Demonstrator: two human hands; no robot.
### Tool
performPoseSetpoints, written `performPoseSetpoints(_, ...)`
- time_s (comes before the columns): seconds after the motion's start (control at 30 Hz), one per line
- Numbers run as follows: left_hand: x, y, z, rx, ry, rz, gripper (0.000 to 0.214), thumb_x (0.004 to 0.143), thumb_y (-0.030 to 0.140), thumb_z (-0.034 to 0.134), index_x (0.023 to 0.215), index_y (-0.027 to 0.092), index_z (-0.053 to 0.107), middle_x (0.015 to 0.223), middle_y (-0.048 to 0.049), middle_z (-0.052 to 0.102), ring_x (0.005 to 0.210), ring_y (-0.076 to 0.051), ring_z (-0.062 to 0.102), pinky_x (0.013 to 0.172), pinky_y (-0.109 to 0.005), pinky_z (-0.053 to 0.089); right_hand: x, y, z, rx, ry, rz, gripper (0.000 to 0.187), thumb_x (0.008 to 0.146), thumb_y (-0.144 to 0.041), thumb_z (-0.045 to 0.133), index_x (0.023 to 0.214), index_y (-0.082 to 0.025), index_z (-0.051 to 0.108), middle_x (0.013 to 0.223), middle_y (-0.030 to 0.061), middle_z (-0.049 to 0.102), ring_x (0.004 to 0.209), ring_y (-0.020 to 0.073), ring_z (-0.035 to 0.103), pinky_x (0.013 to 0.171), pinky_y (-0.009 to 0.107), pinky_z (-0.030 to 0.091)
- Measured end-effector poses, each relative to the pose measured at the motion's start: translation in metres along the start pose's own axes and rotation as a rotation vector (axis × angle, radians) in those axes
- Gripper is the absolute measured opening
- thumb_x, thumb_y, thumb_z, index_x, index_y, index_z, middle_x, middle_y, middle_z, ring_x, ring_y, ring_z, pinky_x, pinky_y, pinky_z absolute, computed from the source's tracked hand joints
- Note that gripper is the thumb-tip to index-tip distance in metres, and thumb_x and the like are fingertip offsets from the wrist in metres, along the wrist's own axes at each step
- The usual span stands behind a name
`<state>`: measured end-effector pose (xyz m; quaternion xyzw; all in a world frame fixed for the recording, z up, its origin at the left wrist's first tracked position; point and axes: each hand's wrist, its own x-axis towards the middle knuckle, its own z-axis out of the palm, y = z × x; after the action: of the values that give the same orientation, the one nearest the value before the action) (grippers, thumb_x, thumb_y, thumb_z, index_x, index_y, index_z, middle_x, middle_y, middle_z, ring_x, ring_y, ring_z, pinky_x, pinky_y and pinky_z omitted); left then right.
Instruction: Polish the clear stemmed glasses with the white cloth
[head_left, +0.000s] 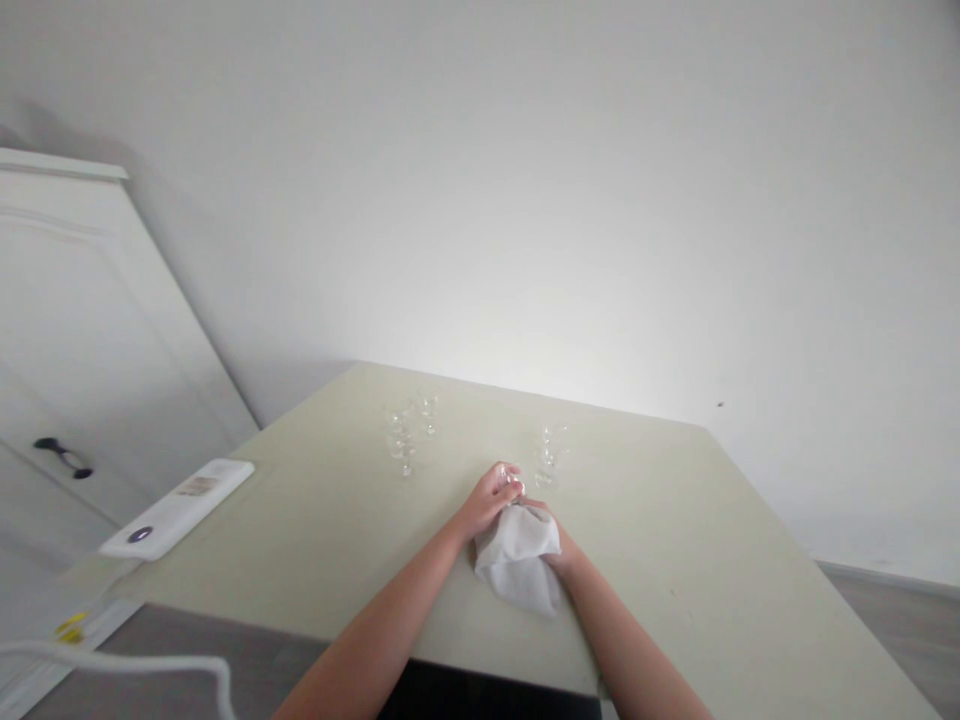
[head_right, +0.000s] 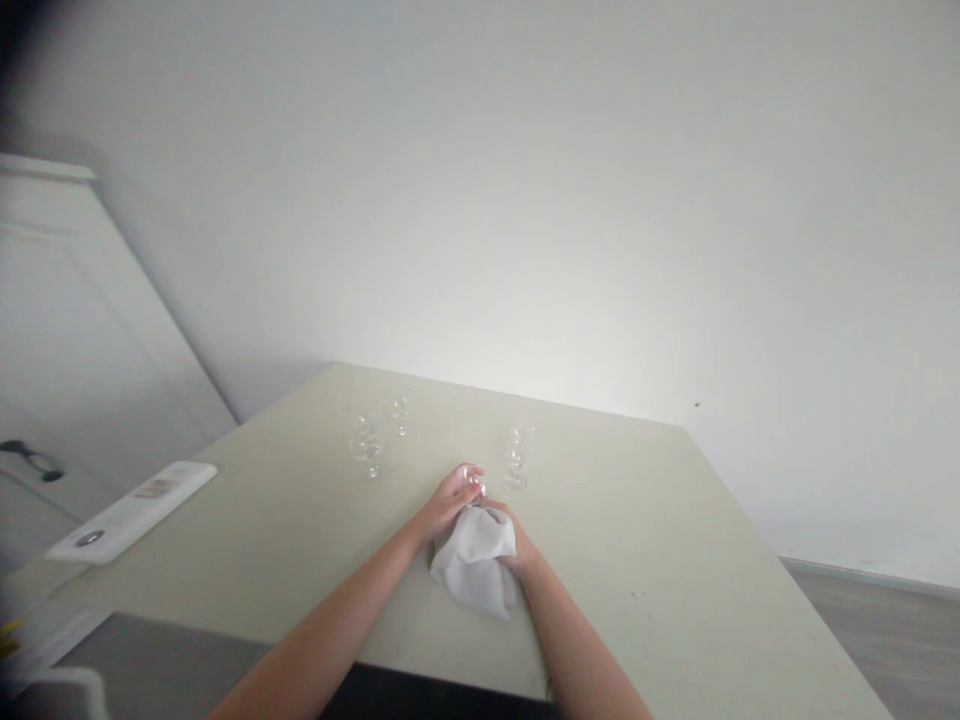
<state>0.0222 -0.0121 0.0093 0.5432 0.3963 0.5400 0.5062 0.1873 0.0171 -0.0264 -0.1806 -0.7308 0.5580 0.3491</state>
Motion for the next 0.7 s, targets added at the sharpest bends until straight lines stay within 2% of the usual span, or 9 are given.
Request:
performPoseSetpoints(0.1,-0.0005,0.0007,0.0002,0.009,0.012,-0.003,0.049,0.082,0.054,0.064,0.112,0.017,0.053,0.087,-0.0025,0.062,0.079,-0.015,0.059,0.075,-0.028,0.044,0.0006,0.0004,0.0,0.064,0.006,0.011,0.021,0.075,-0.037,0.071,0.078,-0.017,0.067,0.073,0.0015,0.064,0.068,0.0151,0.055,0.063,0.025,0.046)
performPoseSetpoints(0.7,-0.0001,-0.0021,-0.0008,-0.002,-0.009,-0.003,0.048,0.083,0.053,0.063,0.112,0.017,0.051,0.086,-0.0018,0.061,0.078,-0.014,0.059,0.073,-0.026,0.044,0.0009,-0.0059,0.0023,0.078,0.022,0.05,0.021,0.072,-0.036,0.073,0.072,-0.017,0.065,0.071,0.0009,0.062,0.067,0.0144,0.053,0.06,0.024,0.045)
